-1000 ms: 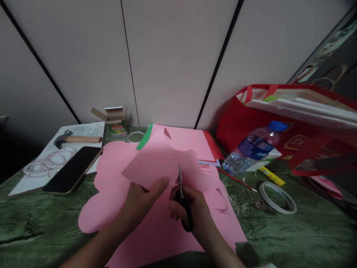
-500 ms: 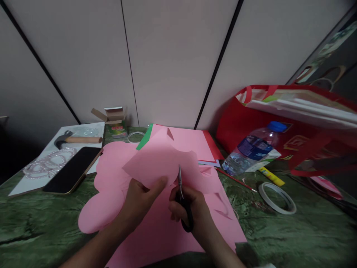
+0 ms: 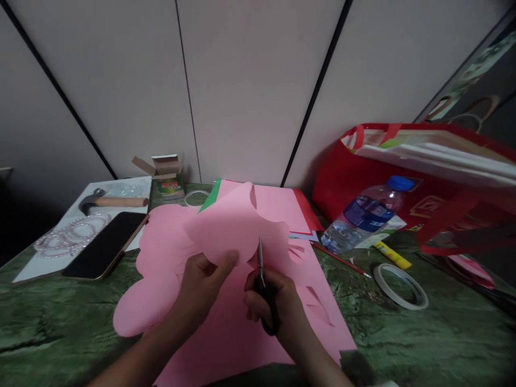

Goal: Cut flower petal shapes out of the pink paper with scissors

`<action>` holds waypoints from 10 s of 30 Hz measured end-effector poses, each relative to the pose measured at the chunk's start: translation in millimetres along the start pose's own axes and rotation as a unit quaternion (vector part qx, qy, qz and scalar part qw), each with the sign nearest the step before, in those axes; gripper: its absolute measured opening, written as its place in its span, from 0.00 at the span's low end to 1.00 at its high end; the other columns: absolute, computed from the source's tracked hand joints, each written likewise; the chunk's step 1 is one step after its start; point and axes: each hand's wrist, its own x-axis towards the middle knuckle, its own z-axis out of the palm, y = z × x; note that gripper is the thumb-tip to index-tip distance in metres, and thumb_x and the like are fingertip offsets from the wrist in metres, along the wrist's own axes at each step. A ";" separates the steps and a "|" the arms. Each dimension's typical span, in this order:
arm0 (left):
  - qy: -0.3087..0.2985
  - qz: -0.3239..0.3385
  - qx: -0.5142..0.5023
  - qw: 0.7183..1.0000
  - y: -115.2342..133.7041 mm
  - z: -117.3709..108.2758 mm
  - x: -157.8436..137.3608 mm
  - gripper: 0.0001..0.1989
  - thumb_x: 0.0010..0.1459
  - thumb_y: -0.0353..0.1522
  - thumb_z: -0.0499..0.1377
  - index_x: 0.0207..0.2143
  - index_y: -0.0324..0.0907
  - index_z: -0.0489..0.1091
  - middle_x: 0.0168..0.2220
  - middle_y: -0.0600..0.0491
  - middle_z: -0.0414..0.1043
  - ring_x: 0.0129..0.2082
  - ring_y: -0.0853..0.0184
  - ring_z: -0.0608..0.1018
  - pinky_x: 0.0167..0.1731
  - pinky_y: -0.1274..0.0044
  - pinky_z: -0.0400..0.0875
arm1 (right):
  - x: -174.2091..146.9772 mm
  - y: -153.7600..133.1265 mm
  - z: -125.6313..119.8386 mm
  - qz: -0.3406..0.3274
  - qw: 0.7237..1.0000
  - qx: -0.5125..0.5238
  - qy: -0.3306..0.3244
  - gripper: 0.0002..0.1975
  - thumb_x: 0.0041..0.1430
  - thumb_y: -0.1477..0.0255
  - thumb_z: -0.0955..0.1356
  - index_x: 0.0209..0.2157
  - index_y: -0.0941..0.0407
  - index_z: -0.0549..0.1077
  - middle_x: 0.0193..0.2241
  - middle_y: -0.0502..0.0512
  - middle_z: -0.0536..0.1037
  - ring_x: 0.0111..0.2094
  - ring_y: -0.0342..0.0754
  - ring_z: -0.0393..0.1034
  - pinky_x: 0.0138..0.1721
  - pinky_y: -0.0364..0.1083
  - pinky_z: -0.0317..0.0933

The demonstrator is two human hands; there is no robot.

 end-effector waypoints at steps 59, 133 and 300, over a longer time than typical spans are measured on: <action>-0.053 0.048 -0.024 0.997 7.8 3.2 -5.7 0.08 0.49 0.31 0.57 0.19 0.41 0.69 0.19 0.56 0.74 0.23 0.68 0.76 0.23 0.80 0.70 | 0.4 0.9 -2.6 -0.034 0.999 0.000 -0.017 0.13 0.41 0.69 0.72 0.27 0.57 0.66 0.17 0.44 0.63 0.18 0.38 0.53 0.19 0.39 0.48; -0.005 0.027 -0.022 0.999 8.0 1.8 -6.8 0.08 0.50 0.36 0.58 0.23 0.41 0.70 0.21 0.56 0.74 0.25 0.68 0.76 0.24 0.80 0.70 | -1.8 -1.4 6.5 0.029 0.999 0.024 -0.019 0.08 0.39 0.73 0.70 0.22 0.58 0.66 0.11 0.43 0.63 0.13 0.39 0.58 0.15 0.39 0.51; -0.041 0.041 -0.015 0.998 9.2 -2.7 -5.0 0.05 0.47 0.32 0.59 0.26 0.39 0.73 0.24 0.53 0.77 0.26 0.65 0.78 0.25 0.79 0.72 | 2.4 3.8 -4.2 -0.019 1.000 -0.002 -0.022 0.13 0.39 0.68 0.73 0.25 0.57 0.67 0.17 0.43 0.60 0.17 0.38 0.53 0.19 0.39 0.48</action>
